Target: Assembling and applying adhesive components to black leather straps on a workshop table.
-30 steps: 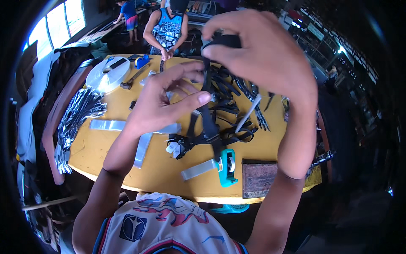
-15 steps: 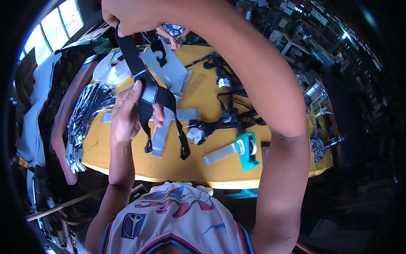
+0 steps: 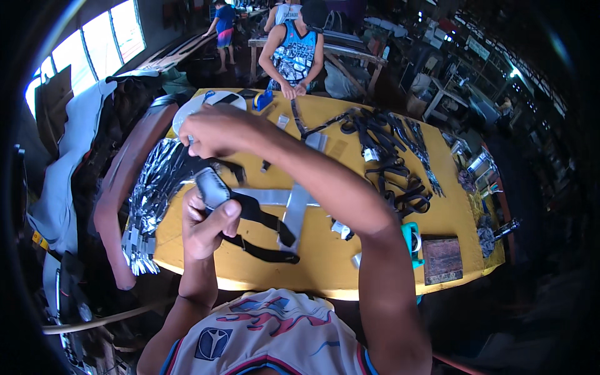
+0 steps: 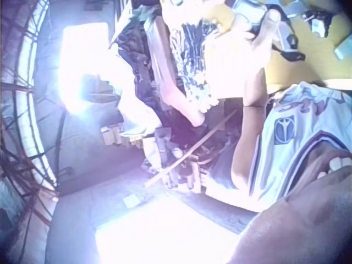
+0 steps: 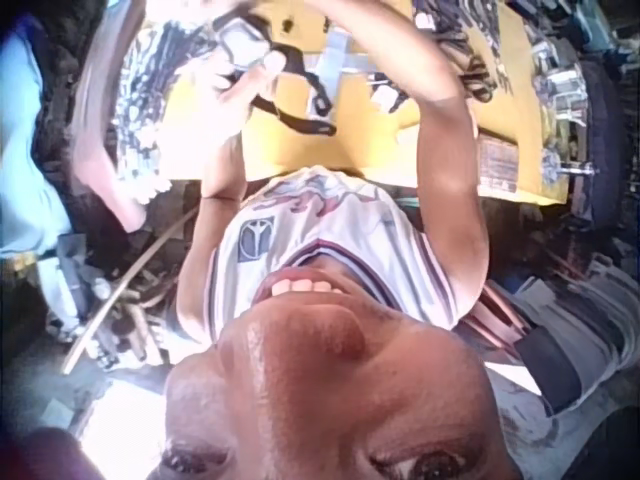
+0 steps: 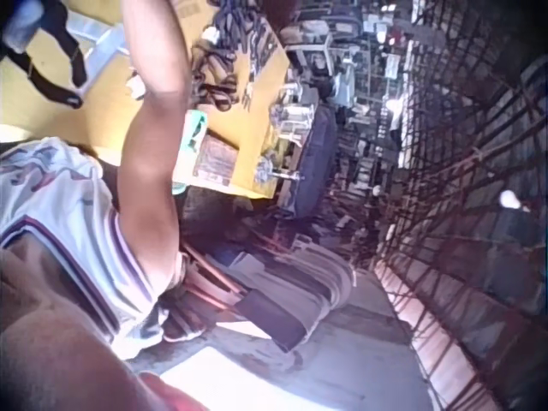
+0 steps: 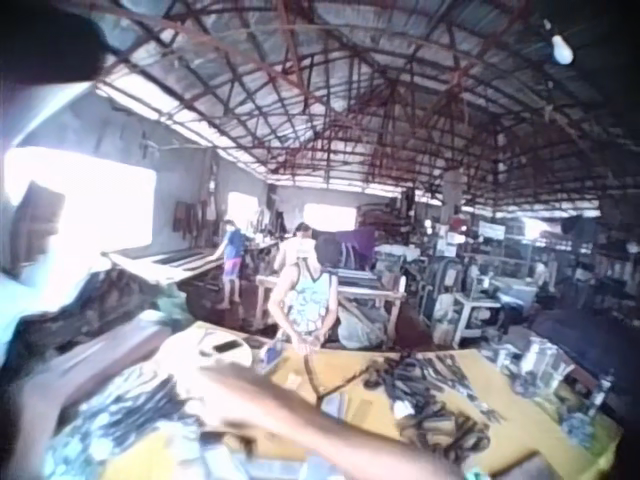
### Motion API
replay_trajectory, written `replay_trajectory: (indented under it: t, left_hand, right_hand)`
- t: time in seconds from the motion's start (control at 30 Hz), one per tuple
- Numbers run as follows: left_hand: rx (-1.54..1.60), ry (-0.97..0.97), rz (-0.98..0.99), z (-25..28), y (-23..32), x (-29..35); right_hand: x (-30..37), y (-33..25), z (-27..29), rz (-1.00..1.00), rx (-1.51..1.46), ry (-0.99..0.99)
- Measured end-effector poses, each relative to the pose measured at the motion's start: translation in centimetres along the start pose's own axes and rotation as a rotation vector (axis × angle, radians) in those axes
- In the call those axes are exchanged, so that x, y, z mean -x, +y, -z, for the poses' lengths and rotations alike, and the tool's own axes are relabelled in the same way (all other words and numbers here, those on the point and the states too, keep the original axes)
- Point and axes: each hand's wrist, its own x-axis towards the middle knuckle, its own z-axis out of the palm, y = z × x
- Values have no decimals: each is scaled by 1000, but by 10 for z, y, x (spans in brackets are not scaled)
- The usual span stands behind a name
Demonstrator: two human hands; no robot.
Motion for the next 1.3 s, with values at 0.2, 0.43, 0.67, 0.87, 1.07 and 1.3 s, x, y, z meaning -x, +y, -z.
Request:
replay_trajectory:
  t: [0.2, 0.43, 0.67, 0.87, 1.07, 1.3]
  left_hand:
    - [69, 134, -117, 43, 25, 13]
    - [-382, -29, -21, 60, 22, 10]
    - [-373, 74, 27, 25, 29, -2]
    - [-311, 51, -173, -15, 31, -16]
    - [-191, 102, -183, -59, -4, -23]
    - [-66, 345, -71, -104, -51, -18]
  right_hand:
    - [38, -47, -47, -34, -565, 622]
    - [102, -56, -157, -135, -1289, 515]
    - [128, -66, -127, -218, -1314, 420]
    - [161, -40, -113, -84, -1285, 425]
    - [210, -30, -155, -177, -1487, 188]
    - [277, -31, -163, -336, -1677, 363]
